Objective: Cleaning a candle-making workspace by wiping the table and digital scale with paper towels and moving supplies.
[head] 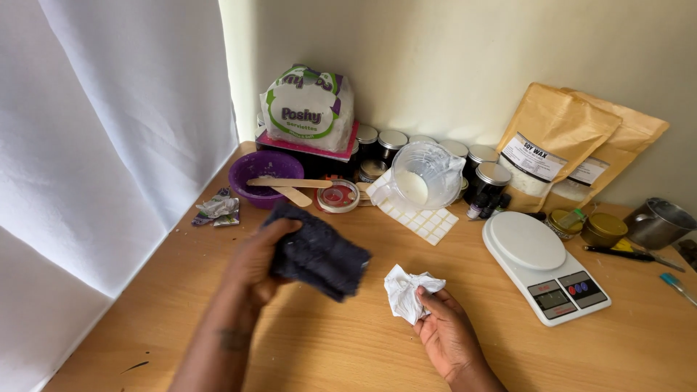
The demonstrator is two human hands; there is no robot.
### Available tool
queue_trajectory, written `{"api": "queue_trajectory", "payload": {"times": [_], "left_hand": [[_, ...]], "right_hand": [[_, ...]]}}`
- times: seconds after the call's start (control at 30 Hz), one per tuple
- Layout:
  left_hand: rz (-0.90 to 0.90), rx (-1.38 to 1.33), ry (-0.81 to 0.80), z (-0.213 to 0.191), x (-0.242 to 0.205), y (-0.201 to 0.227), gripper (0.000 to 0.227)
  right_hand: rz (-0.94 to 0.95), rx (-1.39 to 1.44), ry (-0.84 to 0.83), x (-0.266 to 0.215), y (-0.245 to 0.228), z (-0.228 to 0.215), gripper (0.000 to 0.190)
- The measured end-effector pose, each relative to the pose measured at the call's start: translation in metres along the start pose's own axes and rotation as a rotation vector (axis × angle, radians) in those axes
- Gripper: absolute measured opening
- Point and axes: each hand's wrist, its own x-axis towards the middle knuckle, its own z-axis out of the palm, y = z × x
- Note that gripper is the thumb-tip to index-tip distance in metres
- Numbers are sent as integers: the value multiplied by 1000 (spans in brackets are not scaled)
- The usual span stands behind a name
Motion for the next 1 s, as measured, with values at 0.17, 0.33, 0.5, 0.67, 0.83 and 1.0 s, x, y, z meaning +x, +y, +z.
{"api": "queue_trajectory", "payload": {"times": [0.17,0.33,0.5,0.67,0.83,1.0], "left_hand": [[-444,-278,13,27,53,-57,30],[-408,-344,3,49,109,-80,25],[-362,-107,98,76,106,-67,28],[8,1108,92,74,69,-35,37],[199,1301,0,9,63,-6,42],[256,1254,217,-56,48,27,34]], "right_hand": [[-8,8,-4,2,1,-2,24],[-34,17,-10,7,0,-8,21],[-29,16,11,5,-2,-4,18],[-18,91,62,2,-15,1,25],[-84,86,96,2,-19,4,31],[-153,43,177,-4,-18,9,33]]}}
